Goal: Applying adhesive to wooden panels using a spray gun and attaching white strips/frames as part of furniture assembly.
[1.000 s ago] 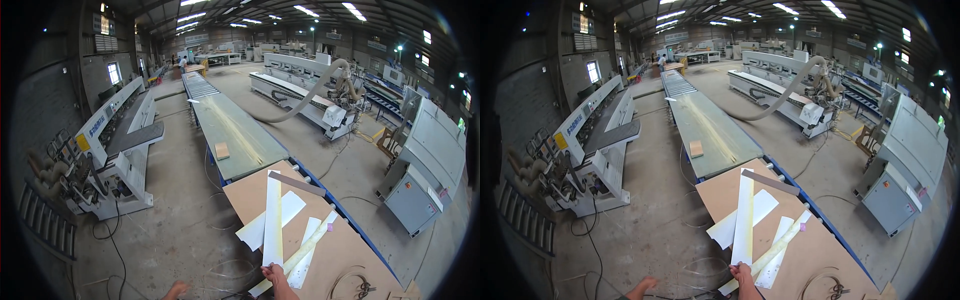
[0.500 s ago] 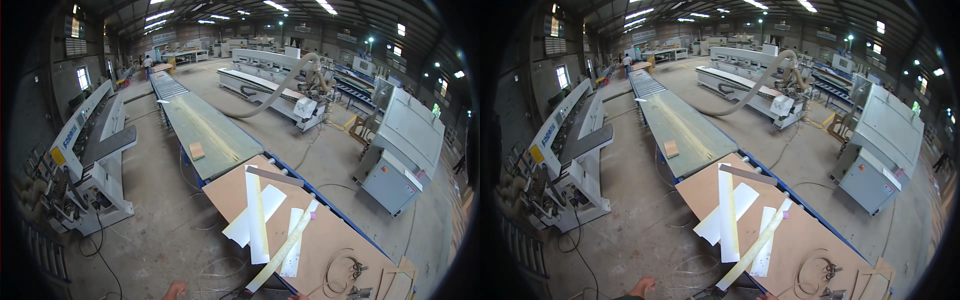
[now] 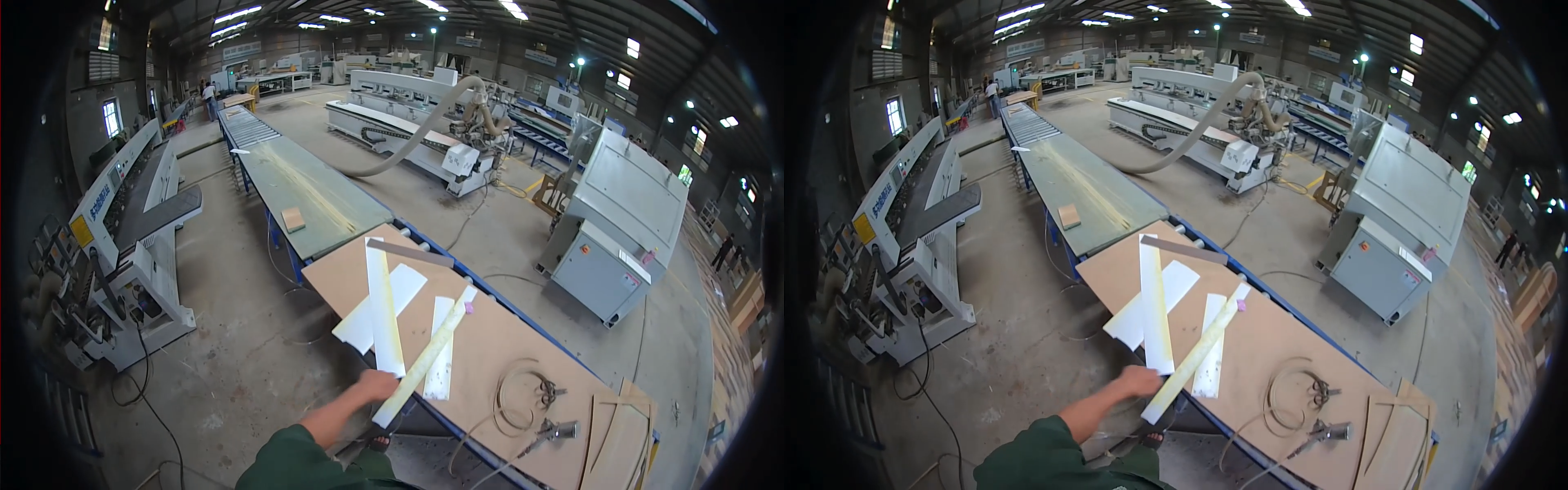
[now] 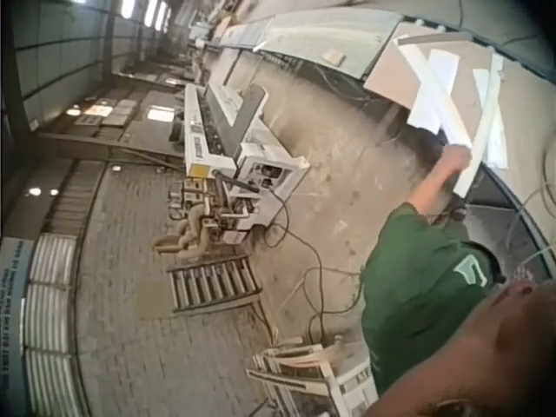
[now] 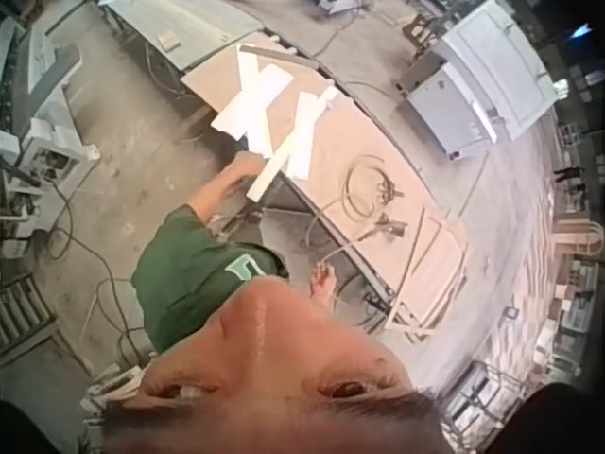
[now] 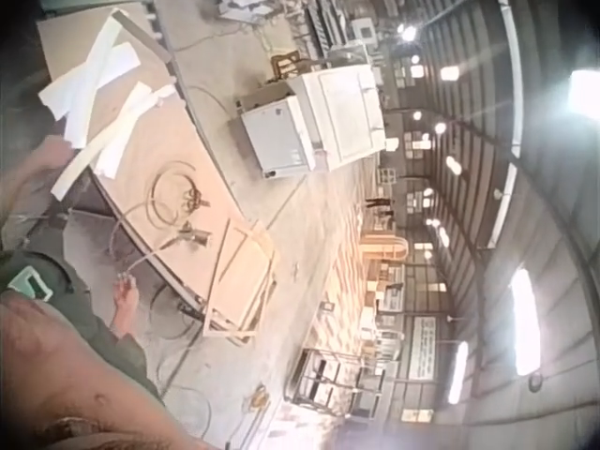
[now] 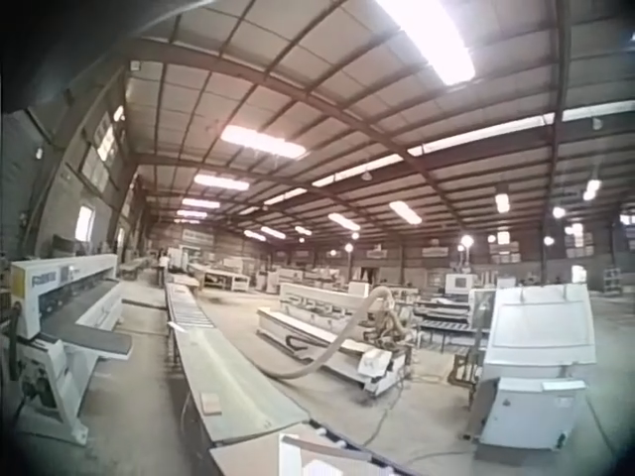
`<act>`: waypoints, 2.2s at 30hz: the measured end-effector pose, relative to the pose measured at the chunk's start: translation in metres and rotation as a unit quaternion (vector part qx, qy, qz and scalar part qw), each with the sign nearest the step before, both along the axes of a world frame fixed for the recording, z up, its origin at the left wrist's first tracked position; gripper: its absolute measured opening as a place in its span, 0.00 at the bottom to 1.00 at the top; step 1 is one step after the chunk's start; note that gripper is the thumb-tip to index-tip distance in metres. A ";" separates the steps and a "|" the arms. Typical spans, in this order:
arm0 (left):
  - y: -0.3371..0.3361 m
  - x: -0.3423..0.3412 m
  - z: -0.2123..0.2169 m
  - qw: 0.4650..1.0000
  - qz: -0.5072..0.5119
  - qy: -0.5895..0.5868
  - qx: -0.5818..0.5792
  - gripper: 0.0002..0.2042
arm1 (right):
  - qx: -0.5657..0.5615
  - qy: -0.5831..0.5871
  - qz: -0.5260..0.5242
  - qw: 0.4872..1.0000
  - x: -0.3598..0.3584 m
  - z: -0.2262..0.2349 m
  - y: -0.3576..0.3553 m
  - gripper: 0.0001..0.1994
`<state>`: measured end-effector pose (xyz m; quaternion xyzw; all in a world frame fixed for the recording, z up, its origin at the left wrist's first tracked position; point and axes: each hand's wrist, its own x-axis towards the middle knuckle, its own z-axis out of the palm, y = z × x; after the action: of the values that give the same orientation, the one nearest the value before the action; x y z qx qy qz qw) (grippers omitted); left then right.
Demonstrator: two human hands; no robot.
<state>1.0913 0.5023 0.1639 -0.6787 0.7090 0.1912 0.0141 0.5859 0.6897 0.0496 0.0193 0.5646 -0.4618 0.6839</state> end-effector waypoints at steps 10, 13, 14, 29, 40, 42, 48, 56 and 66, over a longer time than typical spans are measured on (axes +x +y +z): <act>0.167 -0.335 0.057 0.897 -0.399 0.176 -0.074 0.08 | -0.116 0.096 0.180 0.972 0.027 0.177 0.043 0.25; 0.172 -0.342 0.078 0.948 -0.274 0.132 0.092 0.09 | -0.231 0.112 0.280 0.925 0.018 0.210 0.085 0.24; 0.171 -0.336 0.083 0.942 -0.279 0.136 0.127 0.12 | -0.200 0.164 0.319 0.912 0.020 0.225 0.091 0.22; 0.162 -0.322 0.081 0.929 -0.136 0.332 0.089 0.20 | -0.216 0.484 0.146 0.835 0.042 0.252 0.077 0.11; 0.107 -0.262 0.119 0.891 -0.168 0.413 0.088 0.20 | -0.262 0.200 0.195 0.924 0.045 0.243 0.006 0.08; 0.099 -0.258 0.120 0.876 -0.165 0.443 0.098 0.20 | -0.262 0.104 0.195 0.939 0.047 0.238 -0.004 0.09; 0.077 -0.261 0.115 0.857 -0.194 0.461 0.127 0.17 | -0.226 0.070 0.178 0.955 0.055 0.234 -0.013 0.13; 0.036 -0.271 0.121 0.896 -0.375 0.232 0.054 0.25 | -0.212 0.318 0.160 0.910 0.081 0.258 -0.023 0.12; 0.042 -0.377 0.096 0.794 -0.514 0.254 0.201 0.15 | 0.029 0.597 -0.162 0.785 0.051 0.219 0.032 0.11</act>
<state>0.7140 0.5446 0.2598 -0.1229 0.8771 0.4596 0.0663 0.6366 0.7216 0.2687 -0.1491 0.8621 -0.4682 0.1243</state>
